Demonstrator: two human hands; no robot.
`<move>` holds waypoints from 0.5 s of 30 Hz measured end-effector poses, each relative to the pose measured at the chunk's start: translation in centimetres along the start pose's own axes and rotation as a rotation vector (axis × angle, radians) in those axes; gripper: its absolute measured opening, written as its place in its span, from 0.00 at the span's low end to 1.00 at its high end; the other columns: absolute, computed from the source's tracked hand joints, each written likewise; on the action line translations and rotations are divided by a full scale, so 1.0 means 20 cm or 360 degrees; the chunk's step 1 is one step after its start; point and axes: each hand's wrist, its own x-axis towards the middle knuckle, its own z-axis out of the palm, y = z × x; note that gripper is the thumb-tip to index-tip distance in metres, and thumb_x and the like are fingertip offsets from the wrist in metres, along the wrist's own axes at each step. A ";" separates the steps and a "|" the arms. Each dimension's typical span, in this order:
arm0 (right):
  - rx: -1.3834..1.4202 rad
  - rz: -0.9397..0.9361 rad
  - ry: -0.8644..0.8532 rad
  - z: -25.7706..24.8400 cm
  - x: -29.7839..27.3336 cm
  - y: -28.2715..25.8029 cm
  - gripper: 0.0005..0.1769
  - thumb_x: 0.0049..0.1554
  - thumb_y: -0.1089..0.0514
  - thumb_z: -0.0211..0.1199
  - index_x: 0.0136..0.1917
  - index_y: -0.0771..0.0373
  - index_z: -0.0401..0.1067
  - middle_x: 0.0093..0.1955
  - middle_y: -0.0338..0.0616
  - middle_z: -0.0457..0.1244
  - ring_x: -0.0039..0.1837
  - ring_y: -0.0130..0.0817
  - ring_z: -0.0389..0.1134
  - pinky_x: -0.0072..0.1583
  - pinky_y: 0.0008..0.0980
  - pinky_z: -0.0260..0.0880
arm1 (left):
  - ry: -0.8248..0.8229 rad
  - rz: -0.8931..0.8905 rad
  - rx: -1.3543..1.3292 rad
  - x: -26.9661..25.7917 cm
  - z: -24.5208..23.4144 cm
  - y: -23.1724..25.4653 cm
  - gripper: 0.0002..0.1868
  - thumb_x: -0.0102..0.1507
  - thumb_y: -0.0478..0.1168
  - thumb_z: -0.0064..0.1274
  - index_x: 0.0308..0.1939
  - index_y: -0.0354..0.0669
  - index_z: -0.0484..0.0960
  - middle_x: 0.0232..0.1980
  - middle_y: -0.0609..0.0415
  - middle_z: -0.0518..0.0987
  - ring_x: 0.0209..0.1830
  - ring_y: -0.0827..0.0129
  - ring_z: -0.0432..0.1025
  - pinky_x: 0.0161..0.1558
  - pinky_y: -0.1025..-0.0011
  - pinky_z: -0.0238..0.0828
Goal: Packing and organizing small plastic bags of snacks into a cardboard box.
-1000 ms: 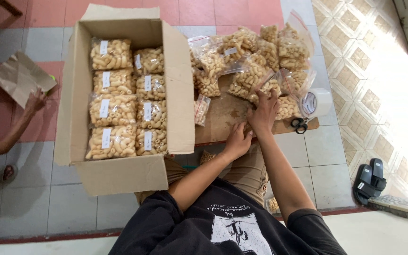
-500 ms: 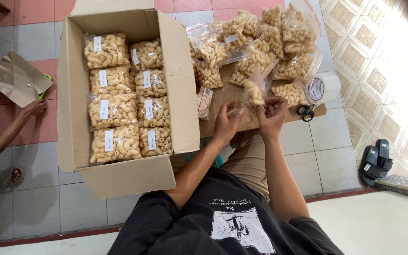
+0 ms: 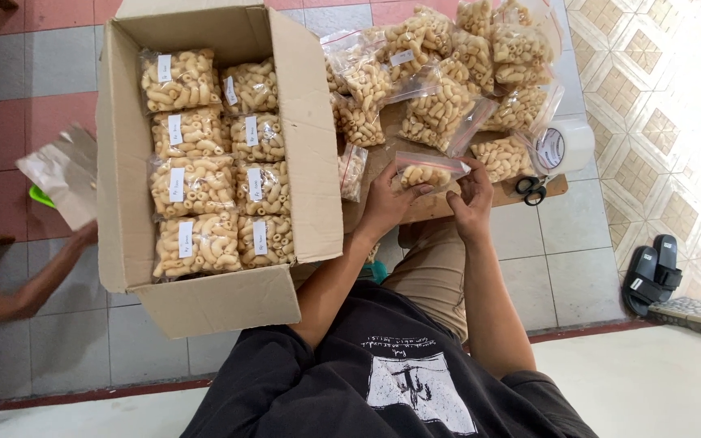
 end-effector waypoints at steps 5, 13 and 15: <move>-0.0157 0.0050 -0.0179 0.02 0.00 -0.07 0.37 0.51 0.63 0.63 0.74 0.67 0.61 0.67 0.55 0.61 0.73 0.44 0.58 0.72 0.51 0.57 | -0.0302 -0.0346 0.0354 -0.02 -0.08 0.22 0.42 0.63 0.50 0.67 0.73 0.38 0.63 0.69 0.29 0.70 0.75 0.32 0.60 0.74 0.32 0.53; -0.0306 0.0217 -0.0137 0.03 0.00 -0.04 0.39 0.54 0.59 0.77 0.74 0.64 0.62 0.68 0.58 0.60 0.72 0.50 0.61 0.70 0.55 0.59 | -0.0444 -0.0382 0.0449 -0.01 -0.06 0.39 0.37 0.68 0.36 0.55 0.76 0.25 0.55 0.73 0.22 0.60 0.77 0.25 0.51 0.75 0.28 0.51; -0.0351 0.0202 -0.0129 0.00 0.00 0.06 0.25 0.55 0.60 0.78 0.63 0.65 0.73 0.55 0.53 0.68 0.64 0.47 0.69 0.66 0.51 0.66 | -0.0428 -0.0302 0.0450 0.01 -0.05 0.30 0.40 0.68 0.42 0.59 0.76 0.27 0.56 0.75 0.24 0.60 0.78 0.27 0.50 0.76 0.30 0.51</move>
